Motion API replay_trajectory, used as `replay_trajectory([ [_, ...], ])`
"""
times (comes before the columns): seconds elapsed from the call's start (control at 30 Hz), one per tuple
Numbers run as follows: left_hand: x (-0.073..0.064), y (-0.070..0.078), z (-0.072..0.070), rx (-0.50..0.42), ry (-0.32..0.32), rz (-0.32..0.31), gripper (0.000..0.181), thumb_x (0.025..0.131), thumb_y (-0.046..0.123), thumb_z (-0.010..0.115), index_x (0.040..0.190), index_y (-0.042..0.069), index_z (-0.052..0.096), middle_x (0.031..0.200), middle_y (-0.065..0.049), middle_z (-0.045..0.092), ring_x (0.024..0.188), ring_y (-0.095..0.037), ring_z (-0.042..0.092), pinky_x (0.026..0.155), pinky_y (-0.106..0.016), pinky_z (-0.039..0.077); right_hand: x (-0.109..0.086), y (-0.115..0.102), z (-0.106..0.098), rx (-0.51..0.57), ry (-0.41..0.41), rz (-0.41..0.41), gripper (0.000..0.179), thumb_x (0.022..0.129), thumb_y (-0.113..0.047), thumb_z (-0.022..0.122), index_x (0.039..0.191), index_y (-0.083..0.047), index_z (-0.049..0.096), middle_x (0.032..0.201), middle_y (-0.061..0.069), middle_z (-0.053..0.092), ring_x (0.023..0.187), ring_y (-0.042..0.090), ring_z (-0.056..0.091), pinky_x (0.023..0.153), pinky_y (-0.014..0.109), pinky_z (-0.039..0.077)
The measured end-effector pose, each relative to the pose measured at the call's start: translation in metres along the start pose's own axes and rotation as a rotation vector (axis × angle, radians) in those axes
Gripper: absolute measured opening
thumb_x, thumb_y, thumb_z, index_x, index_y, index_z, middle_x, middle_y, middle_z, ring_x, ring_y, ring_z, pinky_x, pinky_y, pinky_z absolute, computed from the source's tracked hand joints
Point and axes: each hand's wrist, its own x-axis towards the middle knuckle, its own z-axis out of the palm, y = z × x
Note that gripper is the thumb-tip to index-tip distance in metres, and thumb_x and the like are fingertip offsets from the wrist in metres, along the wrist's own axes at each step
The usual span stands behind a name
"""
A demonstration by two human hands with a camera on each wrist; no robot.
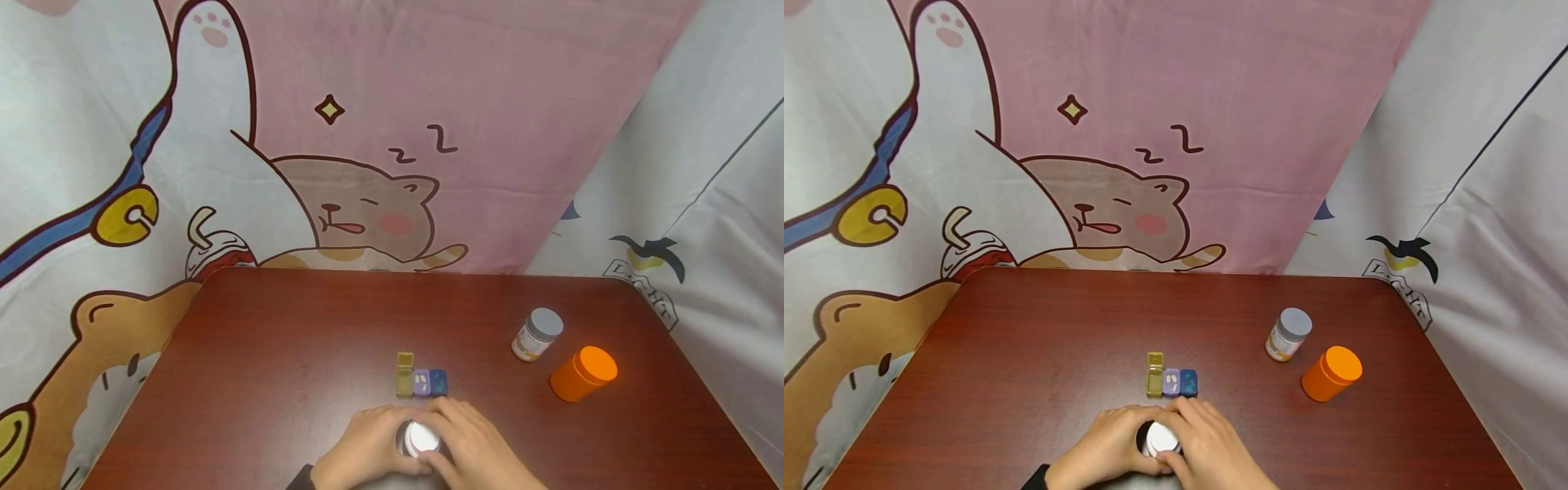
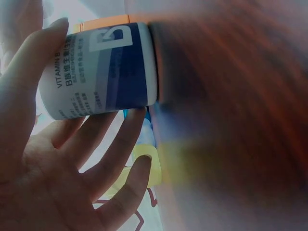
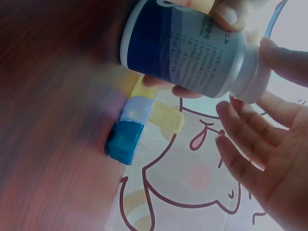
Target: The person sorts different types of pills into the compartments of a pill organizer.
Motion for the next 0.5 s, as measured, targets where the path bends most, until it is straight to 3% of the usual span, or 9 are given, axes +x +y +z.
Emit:
replay_trajectory([
  [0.33, 0.000, 0.001, 0.000, 0.029, 0.006, 0.004, 0.053, 0.071, 0.052, 0.092, 0.115, 0.030, 0.074, 0.100, 0.023, 0.072, 0.085, 0.009, 0.059, 0.072, -0.019, 0.049, -0.002, 0.012, -0.003, 0.045, 0.106, -0.234, 0.047, 0.087, -0.013, 0.081, 0.133, -0.015, 0.069, 0.126, -0.008, 0.071, 0.110, 0.010, 0.064, 0.094, 0.031, 0.055],
  [0.5, -0.001, 0.001, 0.000, 0.025, 0.008, 0.003, 0.052, 0.070, 0.050, 0.093, 0.114, 0.031, 0.074, 0.098, 0.024, 0.072, 0.084, 0.009, 0.058, 0.072, -0.019, 0.049, -0.002, 0.013, -0.004, 0.101, 0.109, -0.270, 0.047, 0.091, -0.008, 0.077, 0.137, -0.014, 0.068, 0.131, -0.005, 0.072, 0.113, 0.010, 0.065, 0.097, 0.029, 0.054],
])
